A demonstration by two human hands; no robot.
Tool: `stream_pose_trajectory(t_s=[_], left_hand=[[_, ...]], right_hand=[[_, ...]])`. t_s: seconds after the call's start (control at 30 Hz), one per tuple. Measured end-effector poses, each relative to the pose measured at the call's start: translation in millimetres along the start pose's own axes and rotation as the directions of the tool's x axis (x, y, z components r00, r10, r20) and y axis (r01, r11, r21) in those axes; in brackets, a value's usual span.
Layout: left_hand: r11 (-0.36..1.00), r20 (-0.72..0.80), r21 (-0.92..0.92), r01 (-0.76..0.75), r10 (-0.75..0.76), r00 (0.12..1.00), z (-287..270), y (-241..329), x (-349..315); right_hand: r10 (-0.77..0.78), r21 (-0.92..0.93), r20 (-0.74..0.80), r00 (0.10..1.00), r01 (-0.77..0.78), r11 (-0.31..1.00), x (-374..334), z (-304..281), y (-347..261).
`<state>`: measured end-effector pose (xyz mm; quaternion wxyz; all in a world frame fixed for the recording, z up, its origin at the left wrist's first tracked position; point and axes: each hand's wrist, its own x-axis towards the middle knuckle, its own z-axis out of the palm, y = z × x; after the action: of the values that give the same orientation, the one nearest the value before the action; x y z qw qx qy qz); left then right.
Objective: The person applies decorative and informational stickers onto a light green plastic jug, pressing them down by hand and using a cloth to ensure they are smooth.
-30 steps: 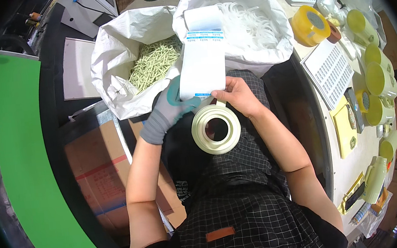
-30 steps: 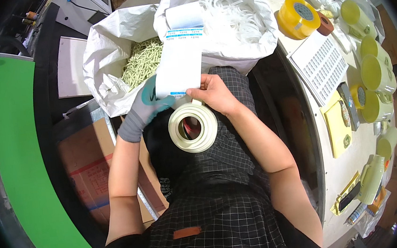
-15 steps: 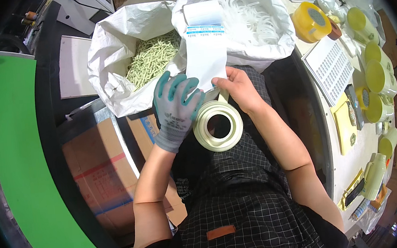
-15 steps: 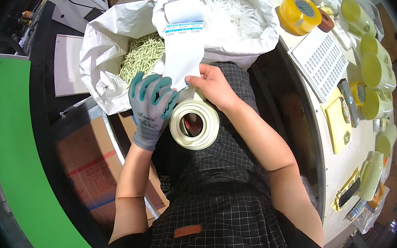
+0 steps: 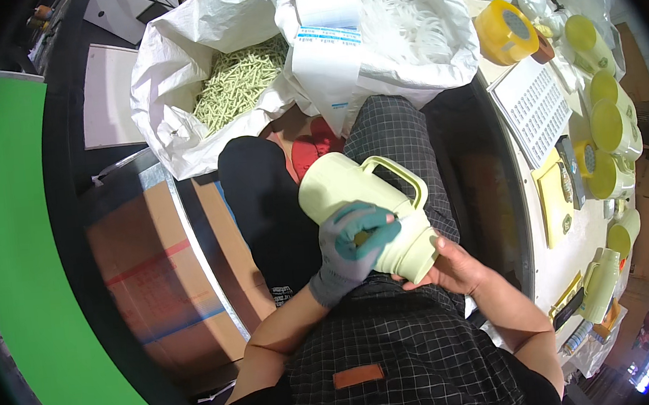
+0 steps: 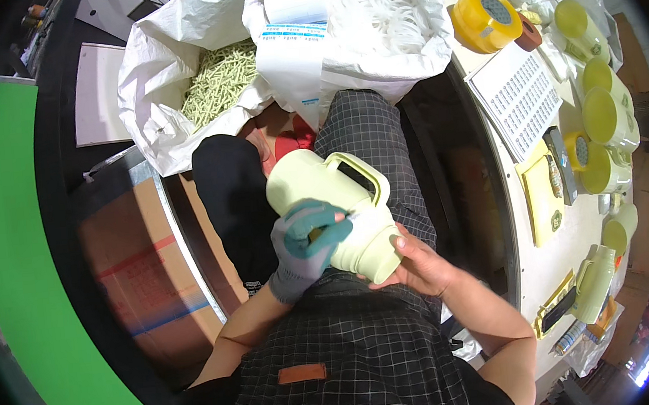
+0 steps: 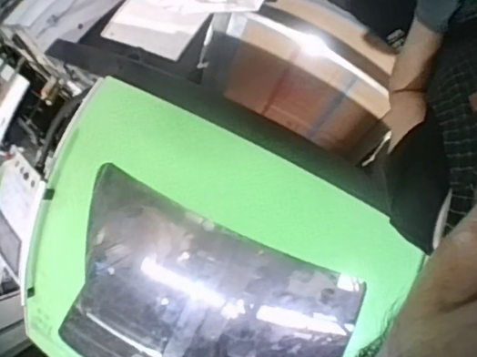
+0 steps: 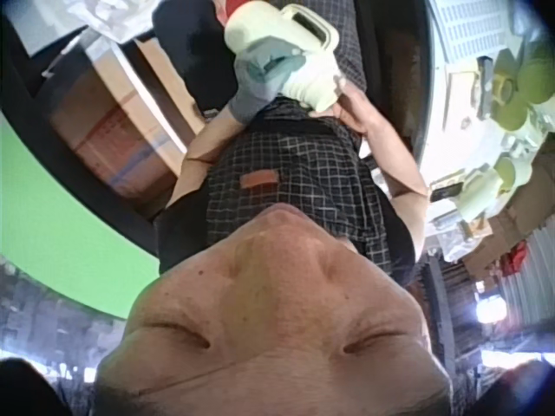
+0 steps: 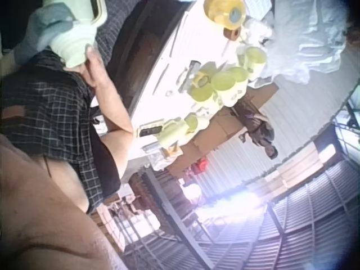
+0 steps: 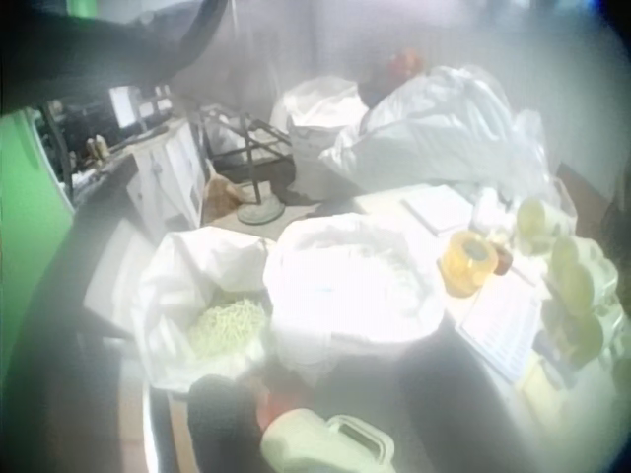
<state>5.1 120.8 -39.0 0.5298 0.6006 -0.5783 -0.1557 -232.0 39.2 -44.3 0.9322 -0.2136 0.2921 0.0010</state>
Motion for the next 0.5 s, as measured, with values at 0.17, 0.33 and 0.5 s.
stream_pose_trajectory(t_s=[0.17, 0.33, 0.5], left_hand=[[0.691, -0.110, -0.604, 0.397, -0.565, 0.818, -48.4, -3.1, -11.5], [0.501, 0.015, -0.644, 0.578, -0.747, 0.665, -103.8, -35.3, 1.0], [0.482, 0.025, -0.607, 0.632, -0.783, 0.621, -104.8, -35.5, -0.7]], right_hand=[[-0.426, -0.536, -0.074, 0.902, 0.324, 0.780, 11.9, 16.6, 15.1], [-0.493, -0.796, 0.043, 0.869, 0.327, 0.508, 20.0, 31.9, 16.8], [-0.503, -0.900, 0.044, 0.863, 0.254, 0.356, 21.0, 23.2, 24.9]])
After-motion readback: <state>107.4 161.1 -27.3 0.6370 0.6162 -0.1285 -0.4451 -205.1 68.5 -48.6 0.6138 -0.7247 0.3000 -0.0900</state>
